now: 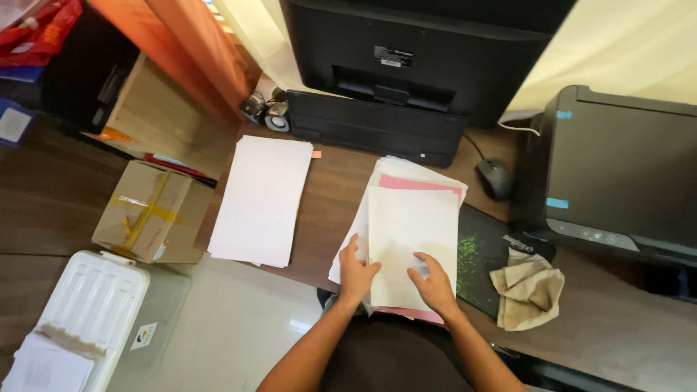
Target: The person sorts through a stack of papers on a desk, separating them into different piles. They handle various documents, including a yellow pad and a pink folder, and move them between stacks while occasionally flipping through the pages.
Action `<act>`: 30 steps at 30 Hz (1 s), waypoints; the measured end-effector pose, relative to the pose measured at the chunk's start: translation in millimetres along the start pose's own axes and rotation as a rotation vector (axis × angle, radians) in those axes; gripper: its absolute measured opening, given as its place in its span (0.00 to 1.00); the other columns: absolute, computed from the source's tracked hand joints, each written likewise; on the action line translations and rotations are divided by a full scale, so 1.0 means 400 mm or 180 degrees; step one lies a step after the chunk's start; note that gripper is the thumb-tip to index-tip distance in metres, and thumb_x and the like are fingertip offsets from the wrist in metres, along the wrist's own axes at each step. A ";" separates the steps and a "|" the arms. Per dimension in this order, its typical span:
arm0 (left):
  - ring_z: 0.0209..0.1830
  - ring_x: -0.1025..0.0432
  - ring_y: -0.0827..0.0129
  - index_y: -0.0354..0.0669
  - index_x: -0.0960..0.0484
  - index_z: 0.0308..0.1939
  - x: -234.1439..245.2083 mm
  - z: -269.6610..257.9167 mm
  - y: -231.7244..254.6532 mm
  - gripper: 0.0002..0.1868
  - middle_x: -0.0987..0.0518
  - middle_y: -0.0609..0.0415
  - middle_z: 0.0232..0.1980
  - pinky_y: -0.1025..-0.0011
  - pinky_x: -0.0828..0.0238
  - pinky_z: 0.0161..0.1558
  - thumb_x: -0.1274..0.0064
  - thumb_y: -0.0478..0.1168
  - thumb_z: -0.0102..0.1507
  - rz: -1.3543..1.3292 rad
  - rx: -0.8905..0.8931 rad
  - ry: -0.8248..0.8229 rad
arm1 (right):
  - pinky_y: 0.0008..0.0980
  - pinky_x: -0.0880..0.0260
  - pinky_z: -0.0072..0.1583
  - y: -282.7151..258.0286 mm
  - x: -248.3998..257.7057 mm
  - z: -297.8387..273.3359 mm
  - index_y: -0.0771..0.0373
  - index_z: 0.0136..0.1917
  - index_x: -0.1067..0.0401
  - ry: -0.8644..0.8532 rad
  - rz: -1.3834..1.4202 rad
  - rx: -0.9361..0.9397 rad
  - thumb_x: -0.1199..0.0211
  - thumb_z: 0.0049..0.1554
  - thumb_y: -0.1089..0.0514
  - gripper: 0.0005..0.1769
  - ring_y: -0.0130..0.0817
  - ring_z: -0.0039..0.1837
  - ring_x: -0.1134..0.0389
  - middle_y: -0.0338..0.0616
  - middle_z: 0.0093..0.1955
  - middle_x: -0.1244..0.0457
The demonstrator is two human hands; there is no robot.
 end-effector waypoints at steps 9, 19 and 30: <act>0.46 0.20 0.53 0.45 0.18 0.59 -0.016 0.001 0.025 0.26 0.16 0.42 0.47 0.61 0.25 0.48 0.48 0.31 0.55 0.0339 -0.0132 -0.1019 | 0.53 0.50 0.73 -0.132 0.074 0.019 0.66 0.75 0.41 0.0137 -0.0613 0.0504 0.28 0.49 0.50 0.46 0.57 0.77 0.49 0.61 0.77 0.49; 0.49 0.24 0.59 0.51 0.13 0.42 0.072 -0.001 0.479 0.12 0.16 0.54 0.38 0.45 0.42 0.65 0.49 0.33 0.60 0.2628 -0.2577 -0.0765 | 0.67 0.54 0.73 -0.497 0.220 0.021 0.49 0.69 0.30 0.0192 -0.3086 0.1833 0.25 0.40 0.48 0.43 0.48 0.71 0.39 0.42 0.67 0.35; 0.69 0.36 0.50 0.32 0.29 0.67 0.256 0.086 0.384 0.30 0.30 0.39 0.68 0.56 0.39 0.67 0.41 0.44 0.66 0.0015 -0.1871 0.1012 | 0.35 0.26 0.55 -0.121 0.284 0.079 0.73 0.59 0.27 0.0400 0.2910 0.0133 0.40 0.64 0.64 0.12 0.35 0.52 0.28 0.52 0.54 0.30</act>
Point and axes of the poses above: each hand's wrist, its own z-axis towards the middle knuckle, its own x-axis out of the back of the hand, y = z × x, the point moved 8 cm from there along z, towards the middle knuckle
